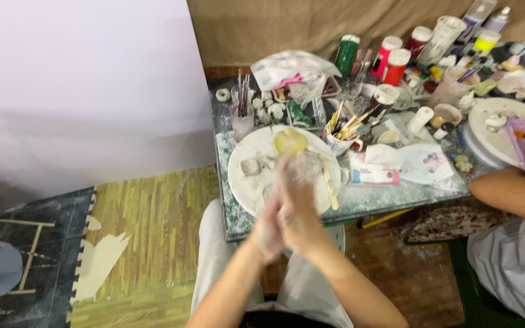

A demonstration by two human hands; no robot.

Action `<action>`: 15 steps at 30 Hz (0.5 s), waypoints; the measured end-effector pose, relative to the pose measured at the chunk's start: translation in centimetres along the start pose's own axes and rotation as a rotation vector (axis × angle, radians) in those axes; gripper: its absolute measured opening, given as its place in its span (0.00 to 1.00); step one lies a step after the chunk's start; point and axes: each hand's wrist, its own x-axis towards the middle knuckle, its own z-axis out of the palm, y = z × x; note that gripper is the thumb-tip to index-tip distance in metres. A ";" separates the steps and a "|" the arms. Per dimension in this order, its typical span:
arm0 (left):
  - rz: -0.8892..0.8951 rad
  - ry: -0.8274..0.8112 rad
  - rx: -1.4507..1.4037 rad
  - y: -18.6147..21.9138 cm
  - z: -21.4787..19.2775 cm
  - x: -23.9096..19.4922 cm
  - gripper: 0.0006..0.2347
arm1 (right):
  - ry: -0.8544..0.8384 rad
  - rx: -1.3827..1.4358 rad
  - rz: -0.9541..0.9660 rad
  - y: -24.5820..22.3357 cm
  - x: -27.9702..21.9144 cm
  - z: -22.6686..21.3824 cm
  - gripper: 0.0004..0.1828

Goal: The person kneads and rolls a lump of clay between their hands, then flattens it on a white plate. They use a wooden stick to smooth and shape the clay surface, repeatedly pressing and refining the form.

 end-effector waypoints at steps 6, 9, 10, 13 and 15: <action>0.237 -0.146 -0.169 1.6 -1.7 -0.4 0.38 | -0.031 0.089 -0.120 1.1 -2.1 1.5 0.49; 0.009 -0.049 -0.170 1.4 -1.7 0.1 0.39 | 0.061 0.054 -0.165 2.7 -1.2 1.7 0.52; 0.140 -0.095 -0.121 1.2 -1.7 0.1 0.40 | 0.117 0.101 -0.218 2.9 -1.0 2.1 0.54; 0.124 -0.068 -0.182 0.2 -1.5 -0.7 0.38 | -0.047 0.104 -0.281 2.4 -2.3 2.1 0.49; -0.009 0.000 -0.275 0.6 -2.4 -0.6 0.37 | -0.108 0.080 -0.244 2.5 -2.4 2.2 0.42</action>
